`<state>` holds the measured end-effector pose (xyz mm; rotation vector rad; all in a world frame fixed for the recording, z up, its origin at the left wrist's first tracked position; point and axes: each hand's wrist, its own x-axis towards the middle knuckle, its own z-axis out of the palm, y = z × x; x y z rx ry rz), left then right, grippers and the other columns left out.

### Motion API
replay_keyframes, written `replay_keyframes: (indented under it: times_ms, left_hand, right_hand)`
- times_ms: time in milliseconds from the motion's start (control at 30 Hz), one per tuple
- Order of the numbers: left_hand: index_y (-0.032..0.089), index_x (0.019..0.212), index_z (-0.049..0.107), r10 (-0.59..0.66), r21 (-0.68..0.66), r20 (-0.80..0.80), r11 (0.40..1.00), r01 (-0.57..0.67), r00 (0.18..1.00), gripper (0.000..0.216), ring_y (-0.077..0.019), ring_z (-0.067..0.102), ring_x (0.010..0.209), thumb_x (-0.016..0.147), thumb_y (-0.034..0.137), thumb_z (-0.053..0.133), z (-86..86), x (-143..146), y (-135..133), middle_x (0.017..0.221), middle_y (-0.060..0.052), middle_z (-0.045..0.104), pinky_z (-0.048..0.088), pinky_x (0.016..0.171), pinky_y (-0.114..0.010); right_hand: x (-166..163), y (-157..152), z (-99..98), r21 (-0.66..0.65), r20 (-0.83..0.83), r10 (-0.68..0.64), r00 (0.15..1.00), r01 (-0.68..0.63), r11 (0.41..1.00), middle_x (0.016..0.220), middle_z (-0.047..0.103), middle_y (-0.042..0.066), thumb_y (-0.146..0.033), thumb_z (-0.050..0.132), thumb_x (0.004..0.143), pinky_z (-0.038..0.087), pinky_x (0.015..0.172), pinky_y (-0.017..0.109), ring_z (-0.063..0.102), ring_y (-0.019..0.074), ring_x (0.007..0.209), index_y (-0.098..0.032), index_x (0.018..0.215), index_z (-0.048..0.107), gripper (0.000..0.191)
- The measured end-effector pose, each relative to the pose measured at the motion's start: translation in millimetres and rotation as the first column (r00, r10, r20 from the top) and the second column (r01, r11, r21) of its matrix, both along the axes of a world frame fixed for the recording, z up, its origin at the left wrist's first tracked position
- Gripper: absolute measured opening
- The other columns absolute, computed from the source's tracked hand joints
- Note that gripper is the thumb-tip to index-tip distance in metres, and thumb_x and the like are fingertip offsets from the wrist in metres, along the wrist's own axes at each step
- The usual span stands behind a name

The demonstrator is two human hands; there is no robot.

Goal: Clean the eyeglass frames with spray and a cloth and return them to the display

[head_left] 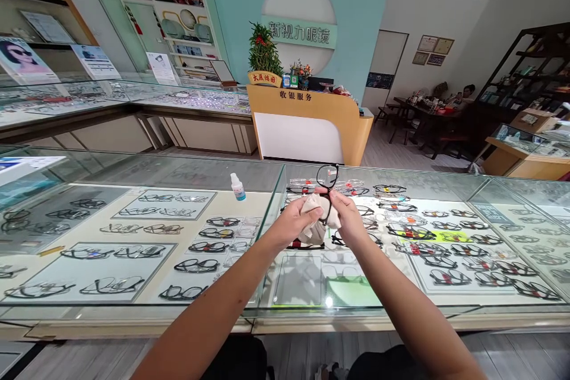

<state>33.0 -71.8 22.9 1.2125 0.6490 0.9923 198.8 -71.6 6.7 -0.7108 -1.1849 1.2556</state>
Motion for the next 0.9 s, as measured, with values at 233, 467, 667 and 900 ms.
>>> replay_keyframes:
  times_ms: [233, 467, 667, 900]
  left_hand:
    - [0.016, 0.093, 0.068, 0.223, 0.000, 0.023, 0.975, -0.223, 0.975, 0.057, -0.0112, 0.059, 0.065, 0.073, 0.065, 0.088, -8.0, 13.3, -0.6, 0.075, 0.002, 0.067, 0.046, 0.063, -0.023]
    - [0.016, 0.113, 0.071, 0.096, -0.048, 0.026, 0.994, -0.095, 0.995, 0.060, -0.0213, 0.072, 0.081, 0.080, 0.066, 0.081, -6.9, 6.5, 3.2, 0.083, -0.005, 0.076, 0.052, 0.070, -0.027]
    - [0.014, 0.111, 0.073, 0.114, -0.141, -0.006, 0.983, -0.114, 0.993, 0.063, -0.0211, 0.074, 0.078, 0.076, 0.064, 0.086, -5.8, -5.8, 11.3, 0.089, -0.009, 0.078, 0.055, 0.070, -0.029]
    - [0.015, 0.116, 0.072, 0.076, -0.184, 0.029, 0.980, -0.070, 0.997, 0.064, -0.0204, 0.074, 0.075, 0.079, 0.066, 0.083, -3.1, -9.0, 13.7, 0.083, -0.006, 0.076, 0.055, 0.068, -0.029]
  right_hand:
    - [-8.8, -7.0, 5.5, 0.168, 0.174, -0.081, 0.981, 0.052, 0.984, 0.112, 0.074, 0.006, -0.063, 0.063, 0.098, 0.046, 0.104, 0.039, 0.063, 0.0250, 0.105, -0.029, 0.110, 0.085, 0.042]
    - [-3.3, -4.2, 5.9, 0.032, 0.028, -0.026, 0.999, 0.025, 0.999, 0.115, 0.075, 0.006, -0.059, 0.072, 0.092, 0.050, 0.099, 0.038, 0.066, 0.0259, 0.107, -0.026, 0.108, 0.085, 0.039]
    - [16.7, 2.9, 17.1, -0.071, -0.149, -0.088, 0.985, 0.078, 0.994, 0.118, 0.079, 0.008, -0.053, 0.076, 0.089, 0.052, 0.084, 0.035, 0.069, 0.0250, 0.101, -0.024, 0.105, 0.085, 0.034]
    - [20.9, 2.2, 16.3, 0.009, -0.067, -0.115, 0.991, 0.116, 0.993, 0.121, 0.077, 0.007, -0.054, 0.073, 0.093, 0.050, 0.098, 0.039, 0.065, 0.0262, 0.114, -0.027, 0.106, 0.086, 0.033]
